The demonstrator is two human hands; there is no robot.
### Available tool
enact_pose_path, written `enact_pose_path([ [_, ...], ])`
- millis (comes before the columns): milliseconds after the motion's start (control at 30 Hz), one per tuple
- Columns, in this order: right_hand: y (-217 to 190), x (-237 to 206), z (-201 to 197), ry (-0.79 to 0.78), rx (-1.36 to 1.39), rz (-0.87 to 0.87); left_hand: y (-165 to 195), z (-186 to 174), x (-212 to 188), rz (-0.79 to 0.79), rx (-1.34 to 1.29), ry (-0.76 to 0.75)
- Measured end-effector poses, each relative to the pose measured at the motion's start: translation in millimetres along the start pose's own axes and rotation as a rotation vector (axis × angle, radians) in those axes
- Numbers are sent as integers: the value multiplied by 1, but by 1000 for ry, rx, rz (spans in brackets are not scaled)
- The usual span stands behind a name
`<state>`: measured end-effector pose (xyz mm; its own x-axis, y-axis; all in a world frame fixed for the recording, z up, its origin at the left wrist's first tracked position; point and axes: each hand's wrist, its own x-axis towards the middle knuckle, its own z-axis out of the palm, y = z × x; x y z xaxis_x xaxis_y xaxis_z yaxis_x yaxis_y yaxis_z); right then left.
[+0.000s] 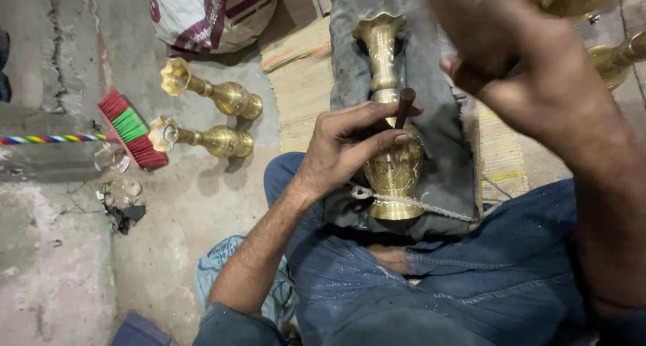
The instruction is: The person sits on the floor with a brass vase on their lap and engraves a decorative pattern into it. They hold a chisel against the vase surface and repeatedly strike it with a wooden mallet, repositioning the chisel to work different areas of the design.
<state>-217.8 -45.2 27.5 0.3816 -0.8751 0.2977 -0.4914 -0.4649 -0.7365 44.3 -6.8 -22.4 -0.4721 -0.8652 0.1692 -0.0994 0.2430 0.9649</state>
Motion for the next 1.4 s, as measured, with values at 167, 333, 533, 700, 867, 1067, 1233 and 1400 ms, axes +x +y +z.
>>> enact_pose_path([
  [167, -6, 2, 1, 7, -316, 29, 0, 0, 2, -55, -51, -18],
  [333, -6, 4, 1, 35, -661, -110, -2, 1, 5, -44, 5, -16],
  [533, -2, 4, 1, -53, -643, -70, -1, 0, 4, -59, -45, -28],
  [700, -2, 5, 0, -108, -759, -140, -2, 0, 6, -28, -74, -38],
  [867, -1, 6, -2, -42, -329, -32, -3, -2, 7, -65, -95, -43],
  [1067, 4, 6, 1, 10, -213, -18, -6, -4, 8, -66, -44, -47],
  [1233, 6, 6, 3, 40, -532, -47, -6, -4, 8, -56, -20, -60],
  [1400, 3, 5, 1, 70, -833, -215, -4, -4, 10, -108, -18, -60],
])
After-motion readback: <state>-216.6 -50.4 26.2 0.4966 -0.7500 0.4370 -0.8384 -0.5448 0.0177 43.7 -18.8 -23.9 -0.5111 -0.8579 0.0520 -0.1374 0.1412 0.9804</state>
